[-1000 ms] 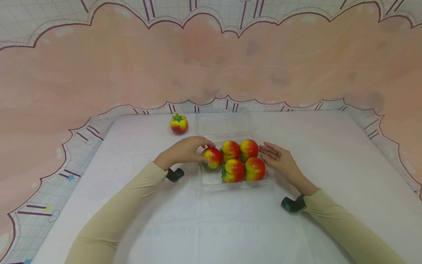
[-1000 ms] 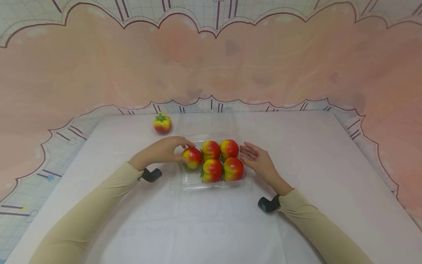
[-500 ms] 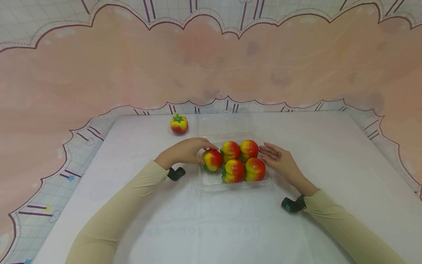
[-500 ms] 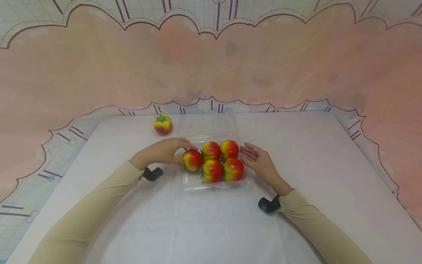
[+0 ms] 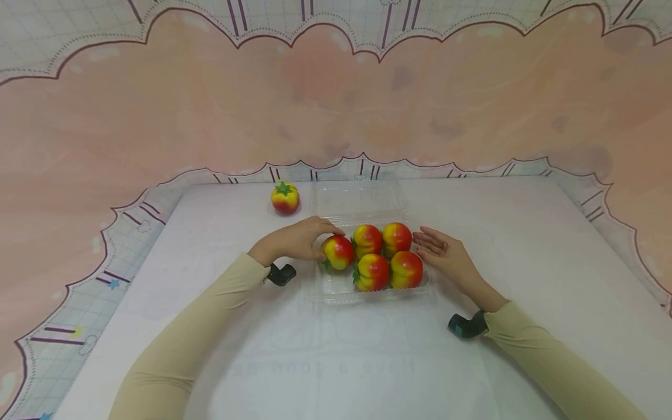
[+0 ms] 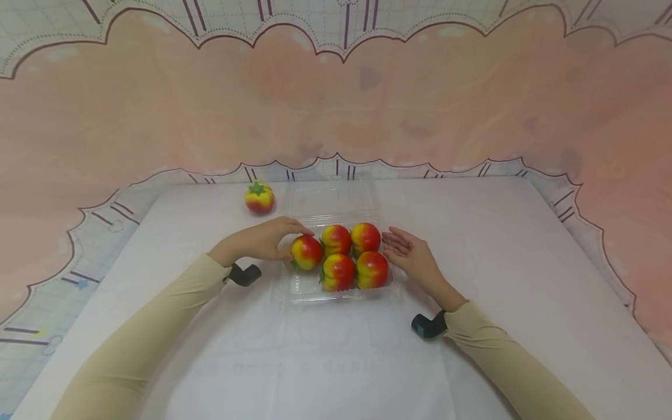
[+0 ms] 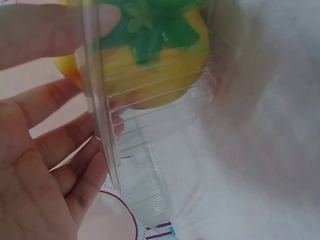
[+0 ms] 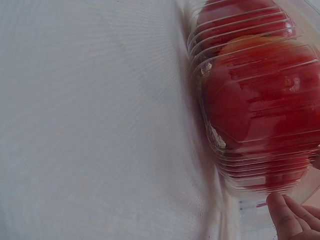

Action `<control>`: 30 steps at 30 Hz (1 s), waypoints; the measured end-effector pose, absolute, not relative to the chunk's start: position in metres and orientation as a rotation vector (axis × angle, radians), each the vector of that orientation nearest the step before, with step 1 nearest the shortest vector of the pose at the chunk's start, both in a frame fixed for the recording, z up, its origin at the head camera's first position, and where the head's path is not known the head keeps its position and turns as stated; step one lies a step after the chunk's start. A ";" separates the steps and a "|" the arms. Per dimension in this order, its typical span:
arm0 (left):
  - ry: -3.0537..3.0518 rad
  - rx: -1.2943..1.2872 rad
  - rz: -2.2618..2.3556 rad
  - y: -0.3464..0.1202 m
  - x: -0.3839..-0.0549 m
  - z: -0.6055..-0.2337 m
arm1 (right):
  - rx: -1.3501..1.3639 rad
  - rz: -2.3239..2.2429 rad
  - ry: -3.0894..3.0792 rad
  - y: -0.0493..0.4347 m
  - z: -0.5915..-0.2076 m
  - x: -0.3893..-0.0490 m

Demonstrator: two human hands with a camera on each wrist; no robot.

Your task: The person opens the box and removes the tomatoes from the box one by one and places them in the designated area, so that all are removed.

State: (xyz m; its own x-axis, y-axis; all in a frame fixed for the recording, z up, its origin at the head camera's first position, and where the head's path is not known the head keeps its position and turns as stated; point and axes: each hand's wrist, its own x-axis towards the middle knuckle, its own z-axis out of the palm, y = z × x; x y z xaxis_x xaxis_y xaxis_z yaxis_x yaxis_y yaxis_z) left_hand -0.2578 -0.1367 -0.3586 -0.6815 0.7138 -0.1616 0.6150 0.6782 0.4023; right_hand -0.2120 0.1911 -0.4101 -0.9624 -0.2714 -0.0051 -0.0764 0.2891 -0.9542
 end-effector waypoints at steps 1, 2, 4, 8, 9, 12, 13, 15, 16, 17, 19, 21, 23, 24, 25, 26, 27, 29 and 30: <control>2.583 1.057 0.462 -0.137 -0.258 -0.359 | -0.324 -1.750 2.383 0.191 -0.410 -0.212; 2.578 1.057 0.466 -0.137 -0.258 -0.360 | -0.324 -1.749 2.382 0.191 -0.411 -0.212; 2.568 1.062 0.479 -0.137 -0.258 -0.360 | -0.318 -1.746 2.383 0.192 -0.411 -0.213; 2.551 1.074 0.510 -0.137 -0.258 -0.362 | -0.320 -1.735 2.394 0.192 -0.411 -0.212; 2.548 1.078 0.518 -0.137 -0.258 -0.362 | -0.322 -1.736 2.394 0.192 -0.410 -0.212; 2.541 1.104 0.533 -0.137 -0.259 -0.364 | -0.329 -1.736 2.396 0.192 -0.409 -0.211; 2.539 1.111 0.537 -0.137 -0.259 -0.364 | -0.326 -1.736 2.395 0.192 -0.409 -0.211; 2.534 1.115 0.547 -0.137 -0.259 -0.365 | -0.324 -1.737 2.395 0.192 -0.409 -0.211; 2.530 1.114 0.555 -0.138 -0.260 -0.365 | -0.321 -1.737 2.395 0.192 -0.409 -0.211; 2.526 1.104 0.566 -0.138 -0.260 -0.365 | -0.327 -1.732 2.400 0.192 -0.410 -0.211; 2.519 1.083 0.583 -0.139 -0.261 -0.366 | -0.323 -1.736 2.396 0.192 -0.410 -0.212; 2.517 1.075 0.588 -0.139 -0.262 -0.367 | -0.328 -1.742 2.391 0.192 -0.411 -0.212; 2.517 1.079 0.584 -0.139 -0.263 -0.367 | -0.334 -1.742 2.390 0.192 -0.411 -0.213; 2.518 1.091 0.575 -0.139 -0.263 -0.366 | -0.329 -1.745 2.387 0.192 -0.411 -0.213; 2.518 1.106 0.568 -0.139 -0.264 -0.366 | -0.331 -1.744 2.387 0.192 -0.411 -0.213; 2.518 1.113 0.564 -0.139 -0.264 -0.366 | -0.332 -1.742 2.389 0.192 -0.411 -0.213; 2.517 1.118 0.560 -0.139 -0.264 -0.365 | -0.333 -1.737 2.393 0.192 -0.411 -0.213; 2.510 1.119 0.563 -0.139 -0.264 -0.364 | -0.332 -1.732 2.396 0.192 -0.411 -0.213; 2.506 1.119 0.565 -0.139 -0.264 -0.364 | -0.331 -1.730 2.398 0.192 -0.411 -0.213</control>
State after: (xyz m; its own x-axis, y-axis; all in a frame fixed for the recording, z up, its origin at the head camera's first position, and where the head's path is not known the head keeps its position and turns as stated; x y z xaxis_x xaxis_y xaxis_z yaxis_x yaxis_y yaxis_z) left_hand -0.2638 -0.1386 -0.3637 -0.6332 0.7609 -0.1417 0.6266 0.6114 0.4833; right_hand -0.2128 0.1922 -0.4112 -0.9617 -0.2741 -0.0047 -0.0820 0.3039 -0.9492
